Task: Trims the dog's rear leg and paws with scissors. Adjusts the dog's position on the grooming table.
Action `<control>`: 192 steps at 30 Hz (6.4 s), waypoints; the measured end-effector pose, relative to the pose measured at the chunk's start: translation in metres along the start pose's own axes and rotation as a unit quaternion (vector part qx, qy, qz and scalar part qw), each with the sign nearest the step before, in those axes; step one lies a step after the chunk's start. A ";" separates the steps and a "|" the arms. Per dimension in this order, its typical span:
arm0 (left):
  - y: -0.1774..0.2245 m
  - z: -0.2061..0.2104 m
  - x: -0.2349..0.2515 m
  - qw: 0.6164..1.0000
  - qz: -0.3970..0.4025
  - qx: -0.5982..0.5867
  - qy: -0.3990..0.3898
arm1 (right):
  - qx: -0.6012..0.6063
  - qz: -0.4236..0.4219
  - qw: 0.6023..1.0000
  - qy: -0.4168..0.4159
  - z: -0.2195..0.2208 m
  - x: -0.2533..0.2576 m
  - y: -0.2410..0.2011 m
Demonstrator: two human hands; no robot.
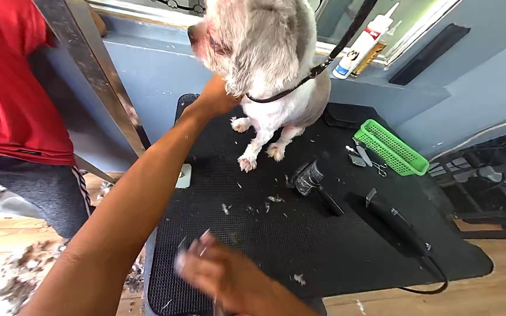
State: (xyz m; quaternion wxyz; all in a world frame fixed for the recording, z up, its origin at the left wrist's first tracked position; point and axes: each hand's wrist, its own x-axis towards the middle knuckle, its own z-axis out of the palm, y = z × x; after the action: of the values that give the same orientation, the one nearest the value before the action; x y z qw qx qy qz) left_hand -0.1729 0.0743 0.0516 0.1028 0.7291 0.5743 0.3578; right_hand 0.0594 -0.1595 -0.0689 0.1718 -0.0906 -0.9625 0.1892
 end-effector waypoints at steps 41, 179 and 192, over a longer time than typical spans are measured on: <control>-0.002 0.032 0.009 0.965 0.095 -0.222 0.104 | 0.658 0.341 0.644 -0.190 -0.138 -0.076 0.085; 0.002 0.042 0.018 0.941 0.127 -0.310 0.042 | 0.552 0.465 0.692 0.016 -0.084 -0.022 0.110; 0.007 0.032 0.005 0.917 0.187 -0.352 0.014 | 0.514 0.391 0.763 -0.037 -0.107 -0.051 0.093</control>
State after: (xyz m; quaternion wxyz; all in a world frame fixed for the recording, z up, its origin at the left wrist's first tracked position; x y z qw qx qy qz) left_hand -0.1467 0.0853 0.0344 0.2763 0.7350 0.2655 0.5594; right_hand 0.1554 -0.0515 -0.0275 0.0678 -0.3496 -0.6078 0.7097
